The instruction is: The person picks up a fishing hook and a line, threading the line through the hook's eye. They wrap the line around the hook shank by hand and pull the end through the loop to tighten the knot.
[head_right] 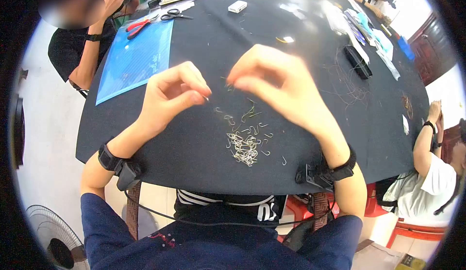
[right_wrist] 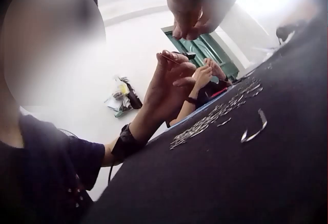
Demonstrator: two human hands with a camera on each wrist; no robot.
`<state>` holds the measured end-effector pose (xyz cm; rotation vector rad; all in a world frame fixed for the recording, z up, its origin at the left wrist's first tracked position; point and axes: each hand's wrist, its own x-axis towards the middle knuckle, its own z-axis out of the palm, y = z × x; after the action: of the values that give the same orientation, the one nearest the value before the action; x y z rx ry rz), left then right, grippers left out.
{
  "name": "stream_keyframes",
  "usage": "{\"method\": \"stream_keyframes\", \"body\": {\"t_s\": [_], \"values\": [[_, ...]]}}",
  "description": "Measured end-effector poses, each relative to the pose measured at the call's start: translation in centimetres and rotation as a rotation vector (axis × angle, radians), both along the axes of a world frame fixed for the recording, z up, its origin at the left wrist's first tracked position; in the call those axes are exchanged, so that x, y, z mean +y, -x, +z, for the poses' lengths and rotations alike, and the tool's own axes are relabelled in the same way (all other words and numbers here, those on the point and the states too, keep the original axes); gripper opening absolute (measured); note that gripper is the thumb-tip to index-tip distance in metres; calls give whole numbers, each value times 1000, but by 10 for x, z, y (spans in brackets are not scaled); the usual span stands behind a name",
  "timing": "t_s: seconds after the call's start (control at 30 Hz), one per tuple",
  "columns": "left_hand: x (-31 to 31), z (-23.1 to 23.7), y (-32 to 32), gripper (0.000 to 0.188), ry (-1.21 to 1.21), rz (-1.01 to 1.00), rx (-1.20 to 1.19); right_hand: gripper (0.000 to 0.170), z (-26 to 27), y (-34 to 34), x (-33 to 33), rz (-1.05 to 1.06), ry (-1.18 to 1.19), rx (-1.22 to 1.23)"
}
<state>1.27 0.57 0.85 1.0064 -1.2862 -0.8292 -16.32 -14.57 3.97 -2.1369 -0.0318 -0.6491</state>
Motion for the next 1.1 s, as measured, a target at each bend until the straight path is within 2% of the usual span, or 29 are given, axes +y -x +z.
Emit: {"method": "stream_keyframes", "body": {"t_s": [0.07,0.2,0.37,0.57,0.87,1.03,1.1], "values": [[1,-1,2,6,-17,-53,-16,7,-5,-1,9,50,0,-27],[-2,-9,1,6,-28,-128,-28,12,-10,2,17,19,282,-128],[-2,-10,1,4,-35,-111,-43,21,-26,0,20,7,383,-269],[0,-7,3,6,-80,-87,-42,23,-25,1,20,-59,485,-376],[0,-10,4,12,-51,-65,-66,23,-27,0,20,-64,495,-401],[2,-5,4,27,-73,-53,-76,23,-27,0,19,-55,505,-383],[0,-9,4,25,-56,-75,-35,23,-27,0,19,-44,494,-385]]}}
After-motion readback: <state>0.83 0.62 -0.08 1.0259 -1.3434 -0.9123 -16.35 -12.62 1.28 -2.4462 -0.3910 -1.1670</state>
